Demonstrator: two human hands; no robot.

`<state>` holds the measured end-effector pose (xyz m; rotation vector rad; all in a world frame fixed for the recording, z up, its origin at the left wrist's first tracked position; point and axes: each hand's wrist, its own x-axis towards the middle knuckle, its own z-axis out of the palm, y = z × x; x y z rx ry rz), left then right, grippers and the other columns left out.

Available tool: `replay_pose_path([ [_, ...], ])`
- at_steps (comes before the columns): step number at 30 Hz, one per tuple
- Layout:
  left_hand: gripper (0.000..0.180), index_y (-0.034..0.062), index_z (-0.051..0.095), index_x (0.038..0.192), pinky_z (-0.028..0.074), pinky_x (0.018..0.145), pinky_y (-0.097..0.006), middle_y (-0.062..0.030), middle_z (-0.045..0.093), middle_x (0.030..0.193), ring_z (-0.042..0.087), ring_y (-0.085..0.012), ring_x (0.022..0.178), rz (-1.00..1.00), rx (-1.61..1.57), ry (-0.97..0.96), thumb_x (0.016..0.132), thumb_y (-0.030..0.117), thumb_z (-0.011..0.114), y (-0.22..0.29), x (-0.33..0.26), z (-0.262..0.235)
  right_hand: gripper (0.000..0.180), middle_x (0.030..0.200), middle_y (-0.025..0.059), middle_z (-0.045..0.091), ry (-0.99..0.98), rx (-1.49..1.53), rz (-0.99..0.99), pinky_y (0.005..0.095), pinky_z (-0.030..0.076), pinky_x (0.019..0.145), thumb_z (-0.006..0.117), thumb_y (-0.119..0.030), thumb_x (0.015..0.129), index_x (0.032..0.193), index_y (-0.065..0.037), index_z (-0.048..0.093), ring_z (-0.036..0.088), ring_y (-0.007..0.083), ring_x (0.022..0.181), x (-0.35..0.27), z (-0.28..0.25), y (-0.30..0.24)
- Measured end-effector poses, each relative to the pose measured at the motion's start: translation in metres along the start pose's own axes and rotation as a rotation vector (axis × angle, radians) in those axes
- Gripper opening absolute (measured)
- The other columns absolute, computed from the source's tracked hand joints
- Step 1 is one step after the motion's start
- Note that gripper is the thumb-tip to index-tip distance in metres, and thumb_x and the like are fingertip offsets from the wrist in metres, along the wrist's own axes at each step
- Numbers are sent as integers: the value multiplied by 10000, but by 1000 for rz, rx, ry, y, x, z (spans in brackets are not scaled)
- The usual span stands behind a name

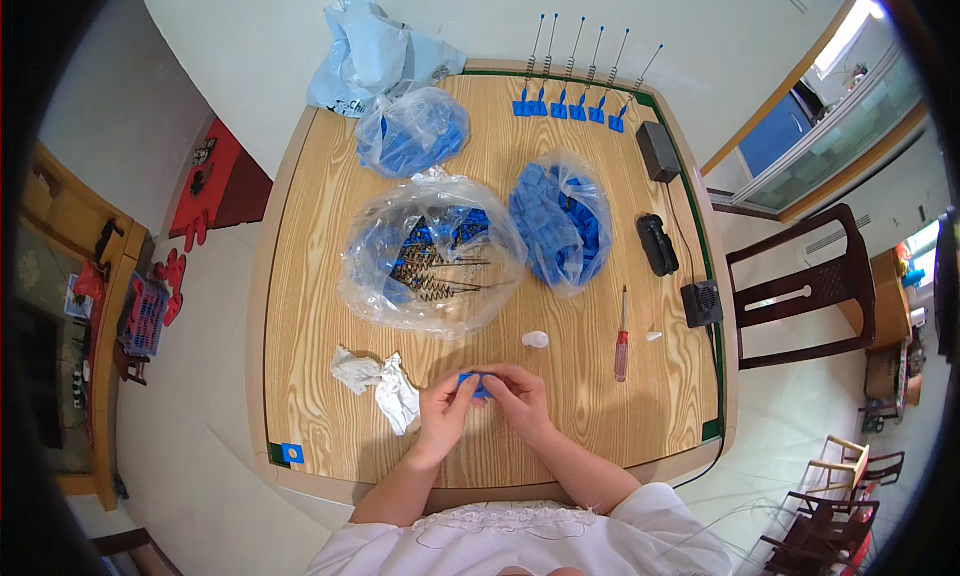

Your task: The person assembles small blue plastic components using screws and a manual screwdriver.

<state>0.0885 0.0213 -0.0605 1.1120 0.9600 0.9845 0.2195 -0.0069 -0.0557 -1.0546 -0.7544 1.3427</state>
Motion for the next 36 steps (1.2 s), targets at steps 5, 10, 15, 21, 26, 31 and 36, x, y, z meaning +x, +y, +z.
replay_pose_path([
  [5, 188, -49, 634, 964, 465, 581, -213, -66, 627, 780, 586, -94, 632, -31, -63, -6, 918, 91, 517, 3, 0, 2, 188, 972, 49, 635, -4, 6, 30, 237, 471, 792, 558, -51, 892, 1057, 7, 626, 584, 106, 896, -1, 0, -4],
  [10, 201, -51, 634, 953, 465, 587, -216, -64, 624, 771, 581, -97, 634, -24, -81, -10, 924, 97, 502, 5, 0, 3, 195, 1010, 70, 639, -13, 0, 30, 250, 468, 805, 541, -58, 897, 1061, 16, 615, 586, 113, 916, -1, -2, -2],
  [15, 201, -51, 634, 950, 467, 587, -217, -64, 623, 770, 582, -98, 638, -25, -88, -8, 926, 94, 497, 6, 0, 2, 189, 974, 54, 630, 8, 14, 35, 240, 470, 789, 568, -61, 887, 1052, 13, 624, 585, 112, 893, -3, 1, -4],
  [21, 179, -47, 637, 948, 466, 570, -211, -60, 621, 765, 578, -95, 625, -22, -86, -6, 916, 82, 516, 9, 0, 5, 188, 970, 48, 629, 1, 10, 43, 233, 463, 783, 558, -66, 893, 1050, 15, 624, 575, 103, 890, -3, -2, -3],
  [26, 182, -42, 639, 957, 460, 554, -208, -56, 614, 760, 569, -89, 606, -11, -68, -6, 917, 95, 526, 0, 0, 0, 193, 944, 28, 620, 21, 12, 56, 215, 450, 730, 537, -81, 909, 1062, 6, 617, 551, 78, 831, -1, 2, -2],
  [31, 180, -25, 640, 912, 431, 502, -199, -30, 601, 706, 540, -66, 559, -70, -77, 75, 917, 123, 539, -4, 2, -6, 241, 935, 6, 603, -114, -141, 167, 202, 433, 672, 508, -112, 930, 1143, -9, 549, 529, 51, 783, 3, -2, -6],
  [36, 191, -13, 640, 878, 419, 491, -194, -17, 592, 675, 528, -56, 547, -70, -108, 86, 919, 147, 543, 3, 2, -3, 267, 884, -7, 573, -146, -167, 52, 194, 403, 635, 514, -84, 923, 1182, -19, 514, 481, 42, 725, 1, 0, 0],
])
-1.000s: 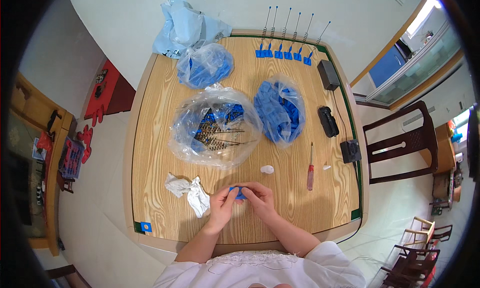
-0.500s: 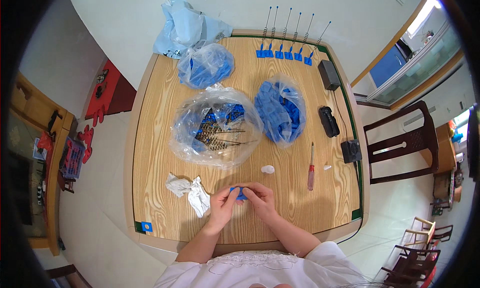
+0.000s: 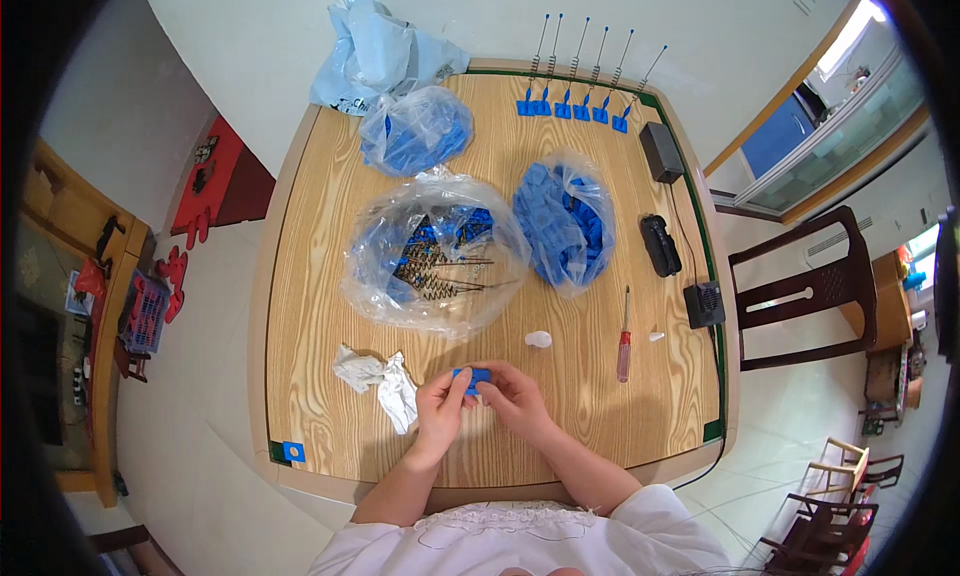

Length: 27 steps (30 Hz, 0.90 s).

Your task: The person assembles small blue plastic components using screws and a manual screwdriver.

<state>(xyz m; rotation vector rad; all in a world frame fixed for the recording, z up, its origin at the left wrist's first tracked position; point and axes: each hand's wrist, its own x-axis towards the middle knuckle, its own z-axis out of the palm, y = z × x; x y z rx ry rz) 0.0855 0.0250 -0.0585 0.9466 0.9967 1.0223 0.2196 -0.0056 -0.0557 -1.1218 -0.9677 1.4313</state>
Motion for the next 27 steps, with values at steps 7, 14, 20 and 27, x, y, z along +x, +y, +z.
replay_pose_path([
  [7, 194, -14, 636, 868, 405, 492, -191, -11, 586, 671, 509, -49, 550, 7, 17, 4, 920, 148, 543, 2, 0, 1, 278, 865, 4, 553, 14, 11, -35, 197, 393, 641, 472, -50, 933, 1209, -15, 474, 464, 55, 722, -2, 5, 2],
  [14, 207, -29, 621, 926, 402, 519, -188, -18, 592, 713, 509, -55, 572, -1, 37, 3, 942, 137, 498, -1, -1, 2, 282, 889, 26, 574, 6, -58, -57, 220, 429, 687, 481, -53, 932, 1211, -13, 474, 514, 67, 782, -2, 3, 4],
  [20, 192, 1, 620, 828, 392, 487, -185, 4, 566, 642, 503, -38, 547, 10, -10, 10, 923, 146, 536, -7, 1, -1, 363, 856, 2, 570, 22, -39, -8, 198, 416, 645, 534, -39, 902, 1257, -22, 457, 486, 47, 722, -2, 6, -7],
  [27, 192, -1, 615, 826, 390, 493, -191, 5, 562, 635, 499, -40, 551, 0, 46, 15, 925, 141, 529, -3, 0, 0, 383, 899, 14, 585, -29, -87, -13, 211, 436, 701, 551, -43, 894, 1263, -22, 452, 533, 62, 793, -1, 3, 0],
])
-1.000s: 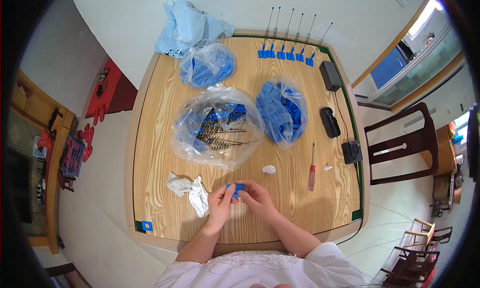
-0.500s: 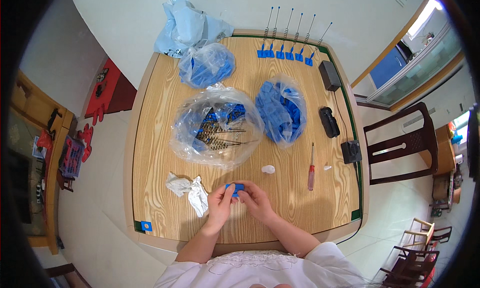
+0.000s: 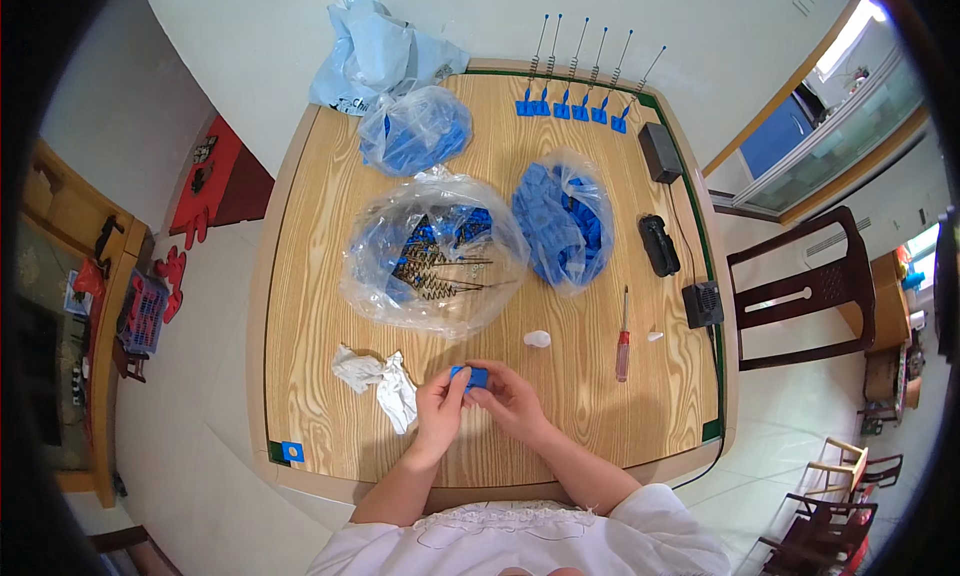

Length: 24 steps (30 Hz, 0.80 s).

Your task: The person assembles small blue plastic components using screws and a manual screwdriver.

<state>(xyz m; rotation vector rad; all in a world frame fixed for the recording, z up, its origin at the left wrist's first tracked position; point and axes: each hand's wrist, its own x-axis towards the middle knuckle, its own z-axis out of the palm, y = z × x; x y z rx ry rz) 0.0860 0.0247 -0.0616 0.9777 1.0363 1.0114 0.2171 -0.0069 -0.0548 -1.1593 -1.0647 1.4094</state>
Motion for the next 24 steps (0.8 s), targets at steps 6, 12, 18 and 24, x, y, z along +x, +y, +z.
replay_pose_path([
  [6, 195, -4, 615, 832, 393, 500, -190, -1, 572, 641, 505, -40, 560, 5, 26, 1, 927, 142, 527, 0, 0, 1, 353, 948, 19, 579, -6, 118, 5, 224, 429, 744, 518, -42, 909, 1255, -13, 451, 533, 72, 851, -1, 0, -2],
  [12, 209, 3, 608, 812, 393, 500, -193, -1, 561, 628, 498, -44, 550, -23, -56, -4, 931, 152, 524, -3, 3, -1, 398, 989, 31, 573, -25, 112, 25, 240, 434, 788, 522, -21, 899, 1283, -14, 420, 539, 86, 896, 0, 0, -7],
  [18, 225, 15, 595, 775, 388, 492, -199, 0, 545, 612, 486, -49, 535, -23, -61, 1, 931, 161, 526, -1, 5, -2, 435, 893, 26, 553, -28, 40, -51, 224, 446, 735, 537, 2, 883, 1298, -36, 414, 544, 83, 832, 1, 1, -1],
  [24, 213, 13, 606, 799, 390, 498, -197, 1, 542, 607, 493, -51, 543, -17, -19, 0, 931, 161, 528, 3, 3, -2, 426, 916, 27, 551, -38, 118, -9, 236, 436, 763, 528, -6, 886, 1295, -38, 410, 534, 88, 854, 0, 2, -4],
])
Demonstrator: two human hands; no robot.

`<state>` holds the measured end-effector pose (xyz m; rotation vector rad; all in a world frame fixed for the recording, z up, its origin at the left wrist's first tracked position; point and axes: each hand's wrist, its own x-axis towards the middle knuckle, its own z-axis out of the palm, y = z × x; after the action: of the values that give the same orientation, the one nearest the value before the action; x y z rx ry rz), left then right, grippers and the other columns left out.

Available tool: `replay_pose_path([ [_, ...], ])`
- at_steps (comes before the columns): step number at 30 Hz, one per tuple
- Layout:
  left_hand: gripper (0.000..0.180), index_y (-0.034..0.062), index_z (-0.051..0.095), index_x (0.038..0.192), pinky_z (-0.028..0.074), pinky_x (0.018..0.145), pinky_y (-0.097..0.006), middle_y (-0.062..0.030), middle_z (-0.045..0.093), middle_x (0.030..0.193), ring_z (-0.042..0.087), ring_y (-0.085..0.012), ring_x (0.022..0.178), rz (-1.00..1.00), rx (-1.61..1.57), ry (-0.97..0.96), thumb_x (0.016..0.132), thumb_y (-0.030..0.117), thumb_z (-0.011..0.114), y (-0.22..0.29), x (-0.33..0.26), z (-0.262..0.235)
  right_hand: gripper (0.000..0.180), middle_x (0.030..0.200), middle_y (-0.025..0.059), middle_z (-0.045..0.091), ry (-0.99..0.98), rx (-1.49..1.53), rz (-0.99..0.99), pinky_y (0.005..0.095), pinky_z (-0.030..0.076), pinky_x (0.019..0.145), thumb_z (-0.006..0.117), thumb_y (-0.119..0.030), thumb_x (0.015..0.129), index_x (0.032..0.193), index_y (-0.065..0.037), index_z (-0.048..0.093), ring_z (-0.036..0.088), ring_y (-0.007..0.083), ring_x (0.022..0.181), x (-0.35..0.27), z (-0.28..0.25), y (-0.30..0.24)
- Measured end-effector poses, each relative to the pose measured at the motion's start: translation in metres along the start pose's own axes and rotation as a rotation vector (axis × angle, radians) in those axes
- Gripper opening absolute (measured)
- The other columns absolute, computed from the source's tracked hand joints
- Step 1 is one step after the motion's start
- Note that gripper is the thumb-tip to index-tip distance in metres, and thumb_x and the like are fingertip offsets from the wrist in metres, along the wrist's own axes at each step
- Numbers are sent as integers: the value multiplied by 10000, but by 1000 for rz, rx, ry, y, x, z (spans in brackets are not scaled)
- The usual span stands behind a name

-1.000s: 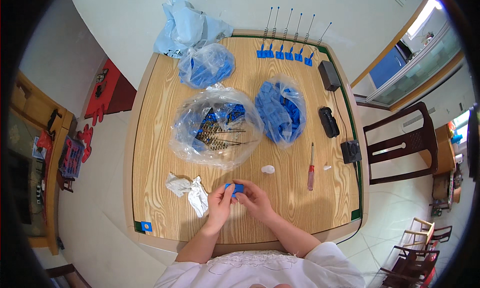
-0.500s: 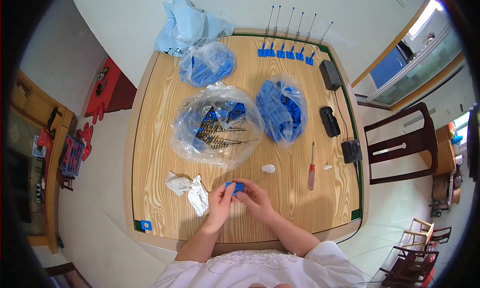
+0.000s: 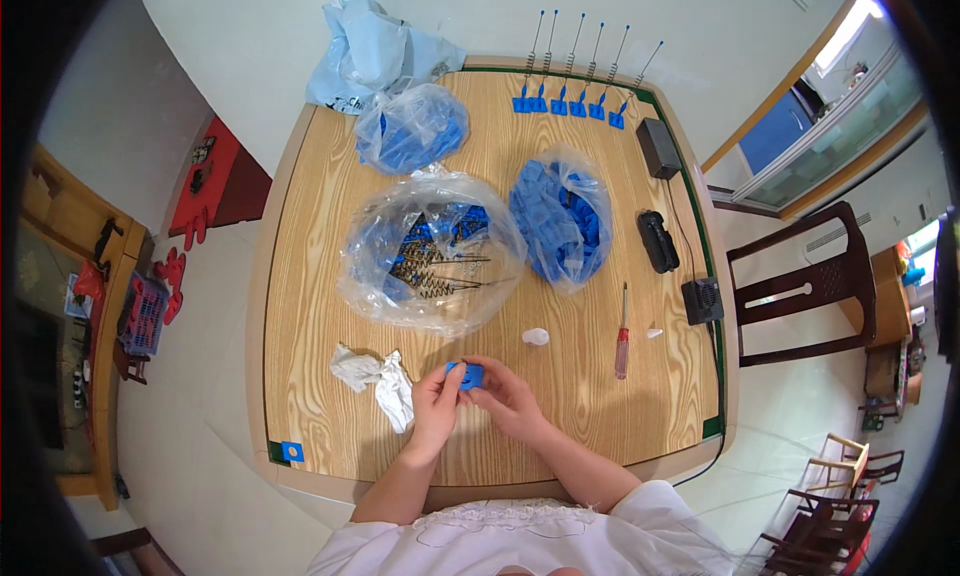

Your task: The person assembles small blue plastic components using screws and a manual screwdriver.

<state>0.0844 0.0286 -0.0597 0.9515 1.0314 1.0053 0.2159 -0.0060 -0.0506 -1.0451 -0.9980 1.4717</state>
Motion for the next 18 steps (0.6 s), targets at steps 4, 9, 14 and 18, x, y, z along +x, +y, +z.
replay_pose_path([
  [4, 178, -2, 618, 849, 398, 506, -197, -3, 566, 653, 507, -49, 568, 17, 16, 0, 923, 138, 536, -1, -2, 2, 371, 942, 27, 546, 13, 80, 8, 225, 421, 744, 501, -58, 912, 1273, -42, 419, 519, 89, 831, -2, 0, 3],
  [9, 156, -13, 611, 901, 393, 514, -192, -11, 575, 707, 505, -51, 589, 50, 57, -34, 926, 110, 519, -6, -3, 3, 281, 891, 5, 552, 74, 54, 4, 201, 411, 663, 469, -106, 940, 1216, -50, 466, 496, 58, 757, -3, 0, 8],
  [14, 154, -26, 632, 955, 416, 535, -190, -32, 596, 754, 529, -57, 605, 79, 168, -70, 906, 94, 549, 0, -5, 5, 210, 798, -18, 542, 179, 19, 118, 175, 397, 574, 435, -125, 962, 1142, -55, 518, 476, 33, 670, -3, -2, 9],
  [18, 162, -29, 633, 948, 418, 534, -190, -30, 596, 741, 529, -56, 600, 55, 106, -62, 909, 101, 546, -6, -3, 2, 204, 791, -17, 543, 171, 12, 116, 175, 398, 564, 426, -134, 968, 1129, -55, 523, 475, 32, 657, -1, -1, 6],
])
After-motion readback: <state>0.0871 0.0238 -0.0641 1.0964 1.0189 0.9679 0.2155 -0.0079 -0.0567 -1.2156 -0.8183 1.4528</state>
